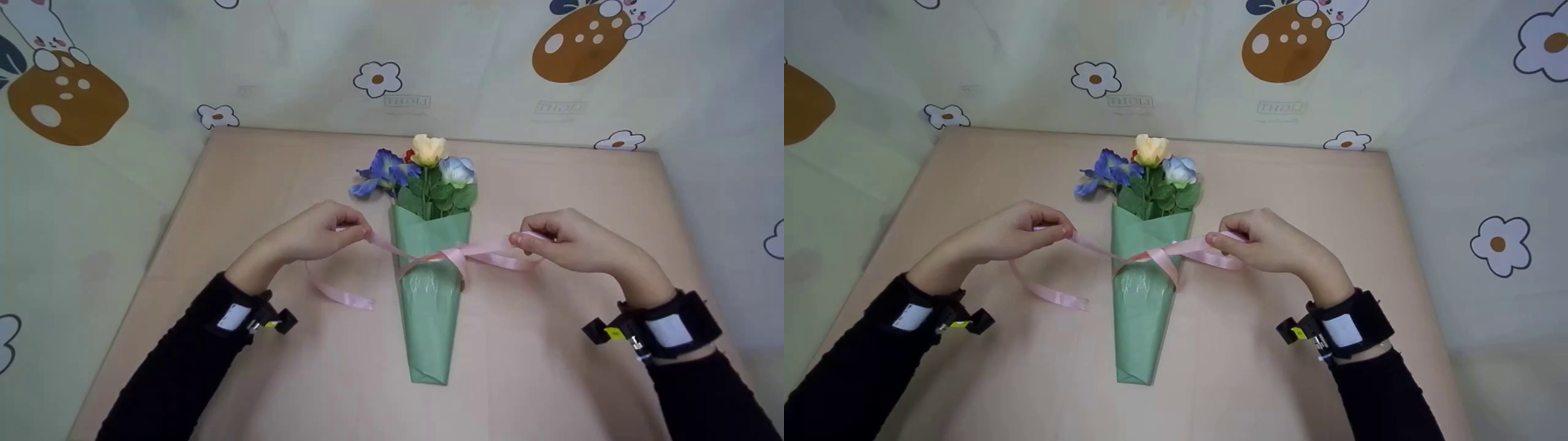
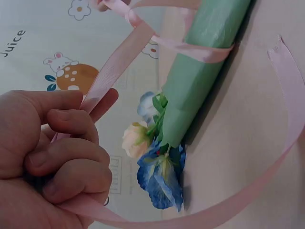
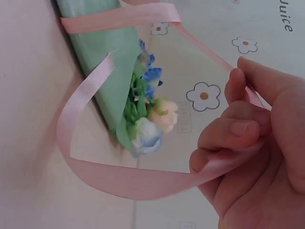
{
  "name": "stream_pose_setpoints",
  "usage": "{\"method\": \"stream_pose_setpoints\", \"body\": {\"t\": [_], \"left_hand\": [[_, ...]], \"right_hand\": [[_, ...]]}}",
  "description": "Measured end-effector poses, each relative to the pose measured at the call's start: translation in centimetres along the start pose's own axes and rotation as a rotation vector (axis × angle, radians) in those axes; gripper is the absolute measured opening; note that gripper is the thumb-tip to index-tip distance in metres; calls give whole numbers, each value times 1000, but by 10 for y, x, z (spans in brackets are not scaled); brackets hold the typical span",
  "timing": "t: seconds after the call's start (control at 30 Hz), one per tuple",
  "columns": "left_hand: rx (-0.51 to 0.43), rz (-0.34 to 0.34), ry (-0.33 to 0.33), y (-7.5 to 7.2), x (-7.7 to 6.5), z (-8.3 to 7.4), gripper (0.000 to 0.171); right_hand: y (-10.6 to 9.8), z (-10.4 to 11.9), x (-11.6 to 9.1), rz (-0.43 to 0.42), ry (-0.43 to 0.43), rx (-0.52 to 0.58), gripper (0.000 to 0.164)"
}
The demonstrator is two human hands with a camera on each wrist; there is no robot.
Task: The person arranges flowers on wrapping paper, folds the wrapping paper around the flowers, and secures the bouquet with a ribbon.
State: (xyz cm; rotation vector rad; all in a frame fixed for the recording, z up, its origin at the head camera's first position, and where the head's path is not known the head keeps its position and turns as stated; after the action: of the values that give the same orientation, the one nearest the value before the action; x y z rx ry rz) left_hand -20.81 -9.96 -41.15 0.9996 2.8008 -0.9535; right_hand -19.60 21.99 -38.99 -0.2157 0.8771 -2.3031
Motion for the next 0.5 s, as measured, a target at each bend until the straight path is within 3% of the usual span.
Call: {"method": "stream_pose_setpoints", "body": {"t": [0.2,0.4,0.5], "left_hand": [[119,48,-12,-11,-13,18,24],[119,288,-94,5,-53,43,26],[89,357,-112,12,-66,53,27]], "right_hand": [[4,-16,-18,37,18,27,27],[24,-20,-49,115,-33,14,21],[32,-29,-61,140,-18,11,19]]}}
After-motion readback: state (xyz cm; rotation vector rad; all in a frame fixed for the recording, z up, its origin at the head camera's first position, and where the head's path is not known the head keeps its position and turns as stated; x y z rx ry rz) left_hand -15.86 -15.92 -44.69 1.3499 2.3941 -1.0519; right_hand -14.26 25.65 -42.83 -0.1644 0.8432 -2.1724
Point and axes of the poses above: each hand's wrist, its own x-axis towards the middle knuckle, its own y-axis out of the palm, z = x × y, the point moved 10 cm from there along x, towards the middle knuckle, and after that the axes turned 1 degree about x, right-handed, at the moved point
